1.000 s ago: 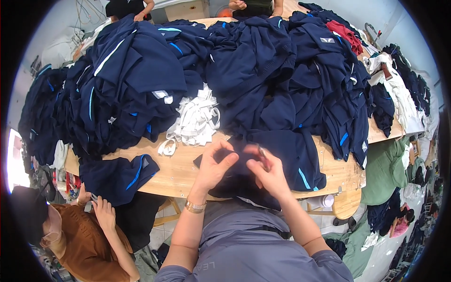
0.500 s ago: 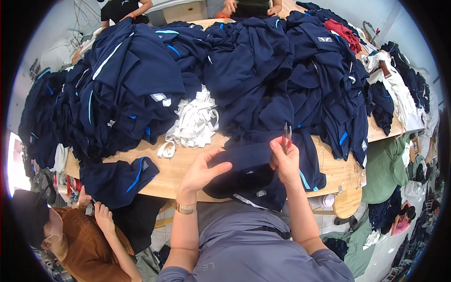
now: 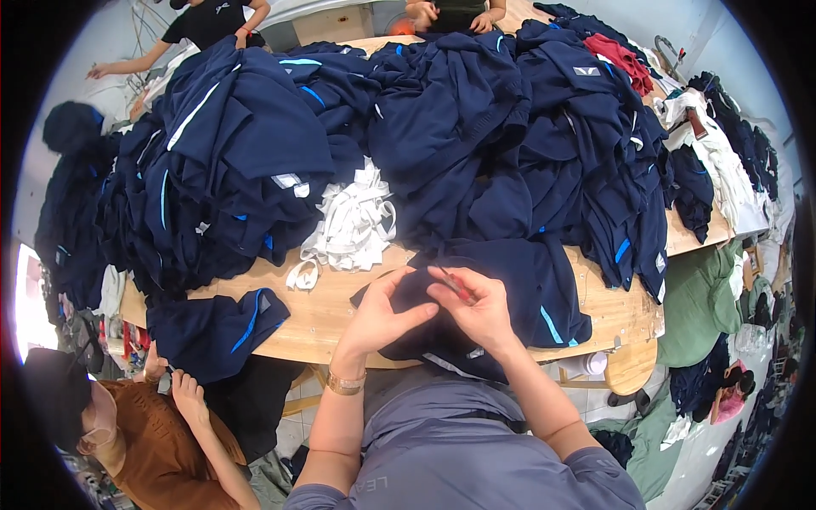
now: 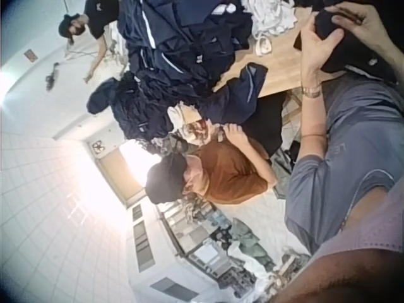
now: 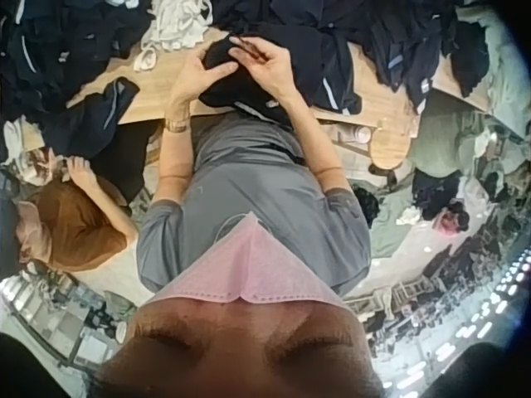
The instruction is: Trimming excess threads from blue athletic shorts using a small pair of snips on a factory floor.
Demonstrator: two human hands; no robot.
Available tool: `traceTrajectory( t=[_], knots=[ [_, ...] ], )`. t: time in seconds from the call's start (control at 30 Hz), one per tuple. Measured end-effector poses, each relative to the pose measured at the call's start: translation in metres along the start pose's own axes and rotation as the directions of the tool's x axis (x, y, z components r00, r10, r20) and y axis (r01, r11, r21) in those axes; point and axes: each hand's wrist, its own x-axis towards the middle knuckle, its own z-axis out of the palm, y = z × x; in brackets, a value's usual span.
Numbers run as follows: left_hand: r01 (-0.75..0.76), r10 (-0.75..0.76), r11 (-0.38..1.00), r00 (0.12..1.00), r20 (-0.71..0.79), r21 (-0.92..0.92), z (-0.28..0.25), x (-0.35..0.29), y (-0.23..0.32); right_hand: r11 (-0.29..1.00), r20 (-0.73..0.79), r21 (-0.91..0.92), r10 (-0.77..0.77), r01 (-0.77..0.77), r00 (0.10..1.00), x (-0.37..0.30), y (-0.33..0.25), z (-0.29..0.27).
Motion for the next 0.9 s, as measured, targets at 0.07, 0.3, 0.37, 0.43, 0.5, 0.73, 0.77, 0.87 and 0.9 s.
traceTrajectory(
  t=[0.07, 0.3, 0.37, 0.43, 0.5, 0.73, 0.77, 0.87, 0.9],
  knots=[
    [0.016, -0.016, 1.0, 1.0, 0.017, -0.001, 0.0, -0.001, -0.002, 0.993, -0.075, -0.089, -0.088, 0.081, 0.993, 0.001, 0.003, 0.001],
    [-0.006, 0.007, 0.994, 1.0, -0.001, 0.107, -0.002, 0.001, 0.0, 0.69, -0.23, 0.71, 0.04, 0.14, 0.972, 0.007, -0.01, -0.022],
    [-0.031, 0.03, 0.992, 1.0, 0.006, 0.122, -0.003, 0.002, -0.004, 0.686, -0.196, 0.707, -0.043, 0.172, 0.98, 0.007, -0.01, -0.024],
    [-0.037, 0.03, 0.99, 0.998, 0.049, 0.136, -0.002, 0.004, -0.005, 0.926, 0.005, 0.349, 0.154, -0.146, 0.988, 0.008, -0.017, -0.023],
    [-0.063, 0.049, 0.981, 0.996, 0.08, 0.182, 0.003, 0.008, 0.001, 0.989, 0.017, -0.009, -0.149, 0.149, 0.989, 0.015, -0.013, -0.004],
    [0.15, -0.14, 0.986, 0.981, 0.133, -0.07, -0.013, -0.002, 0.003, 0.985, -0.183, 0.158, 0.101, -0.072, 0.978, 0.028, 0.007, -0.022],
    [0.179, -0.17, 0.981, 0.979, 0.113, -0.077, -0.016, -0.003, 0.005, 0.969, -0.206, 0.218, 0.163, -0.117, 0.965, 0.029, 0.009, -0.028],
    [0.167, -0.16, 0.981, 0.984, 0.072, -0.094, -0.016, -0.004, 0.006, 0.841, -0.276, 0.541, 0.14, 0.033, 0.951, 0.027, 0.01, -0.039],
    [0.131, -0.126, 0.987, 0.991, 0.053, -0.097, -0.016, -0.003, 0.005, 0.775, -0.27, 0.627, 0.119, 0.08, 0.956, 0.025, 0.006, -0.042]
  ],
)
